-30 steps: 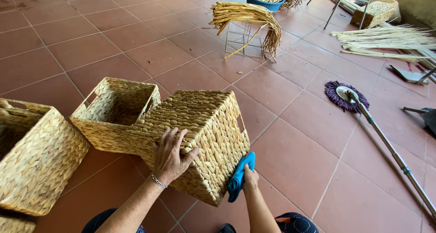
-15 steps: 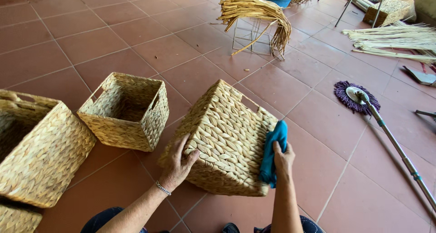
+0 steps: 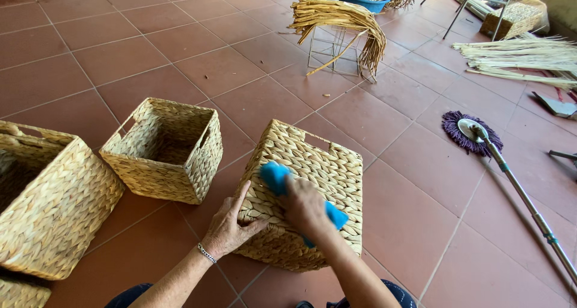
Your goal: The person wipes the exterior and interior surfaces of several woven baskets using a blue cloth. They rotate each basket to clean all sides and then place it back in a row with the others.
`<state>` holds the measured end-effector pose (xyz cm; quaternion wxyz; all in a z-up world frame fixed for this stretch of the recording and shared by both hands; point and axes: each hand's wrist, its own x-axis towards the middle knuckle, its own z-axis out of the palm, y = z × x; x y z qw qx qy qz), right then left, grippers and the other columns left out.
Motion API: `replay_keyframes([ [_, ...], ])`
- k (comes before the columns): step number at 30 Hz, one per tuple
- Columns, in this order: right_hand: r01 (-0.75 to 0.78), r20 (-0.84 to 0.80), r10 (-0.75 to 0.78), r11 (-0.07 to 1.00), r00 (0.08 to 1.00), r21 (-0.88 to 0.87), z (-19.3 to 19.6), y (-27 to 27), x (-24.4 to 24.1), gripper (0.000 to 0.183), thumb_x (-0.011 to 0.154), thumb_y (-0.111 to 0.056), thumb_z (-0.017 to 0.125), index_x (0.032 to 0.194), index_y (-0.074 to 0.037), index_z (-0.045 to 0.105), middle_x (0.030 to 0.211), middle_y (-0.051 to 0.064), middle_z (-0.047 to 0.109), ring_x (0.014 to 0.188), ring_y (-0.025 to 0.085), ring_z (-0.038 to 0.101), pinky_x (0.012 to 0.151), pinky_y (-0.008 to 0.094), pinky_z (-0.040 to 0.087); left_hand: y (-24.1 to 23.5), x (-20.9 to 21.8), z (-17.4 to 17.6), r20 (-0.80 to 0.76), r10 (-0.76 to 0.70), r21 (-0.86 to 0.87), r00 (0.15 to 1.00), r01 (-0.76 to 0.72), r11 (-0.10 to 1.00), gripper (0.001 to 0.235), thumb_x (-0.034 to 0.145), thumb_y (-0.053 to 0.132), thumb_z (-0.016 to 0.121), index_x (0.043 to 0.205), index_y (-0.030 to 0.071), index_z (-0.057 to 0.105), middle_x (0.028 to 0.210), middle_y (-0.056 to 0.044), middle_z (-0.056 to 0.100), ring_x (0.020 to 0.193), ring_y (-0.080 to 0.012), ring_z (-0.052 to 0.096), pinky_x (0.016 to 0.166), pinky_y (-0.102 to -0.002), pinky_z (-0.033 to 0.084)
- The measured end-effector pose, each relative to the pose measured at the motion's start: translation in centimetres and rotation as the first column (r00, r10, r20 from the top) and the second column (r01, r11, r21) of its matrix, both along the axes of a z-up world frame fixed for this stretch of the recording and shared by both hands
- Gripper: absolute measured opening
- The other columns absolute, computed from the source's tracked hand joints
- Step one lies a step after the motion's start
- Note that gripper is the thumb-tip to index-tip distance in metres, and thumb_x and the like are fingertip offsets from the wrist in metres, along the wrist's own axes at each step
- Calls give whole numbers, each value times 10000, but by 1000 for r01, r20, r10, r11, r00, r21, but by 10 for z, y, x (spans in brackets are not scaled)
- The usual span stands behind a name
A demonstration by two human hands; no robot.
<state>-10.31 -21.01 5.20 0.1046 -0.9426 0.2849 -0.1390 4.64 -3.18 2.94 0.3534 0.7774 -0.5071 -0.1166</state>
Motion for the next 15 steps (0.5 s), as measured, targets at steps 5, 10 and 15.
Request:
replay_keyframes([
  [5, -55, 14, 56, 997, 998, -58, -15, -26, -7, 476, 955, -276, 657, 1394, -166, 508, 1038, 190, 619, 877, 341, 647, 673, 474, 555, 1, 14, -6, -32, -76, -149, 997, 71, 986, 999, 805, 593, 736, 1566, 177, 241, 1497, -234, 417, 1329, -359, 521, 1006, -457, 549],
  [10, 430, 48, -431, 902, 901, 39, -26, -131, -59, 375, 912, -356, 673, 1230, -165, 619, 1118, 183, 689, 1060, 401, 654, 838, 549, 533, 9, 20, -17, -95, -53, -92, 994, 44, 995, 985, 834, 608, 701, 1578, 171, 227, 1547, -189, 424, 1395, -344, 492, 1087, -467, 496],
  [15, 511, -108, -507, 860, 855, 13, -18, -114, -38, 398, 966, -421, 606, 1242, -136, 592, 1089, 204, 681, 997, 413, 678, 809, 553, 552, 5, 19, -21, -91, -55, -82, 994, 48, 995, 1043, 810, 619, 736, 1576, 165, 193, 1526, -230, 404, 1385, -372, 481, 1069, -477, 496],
])
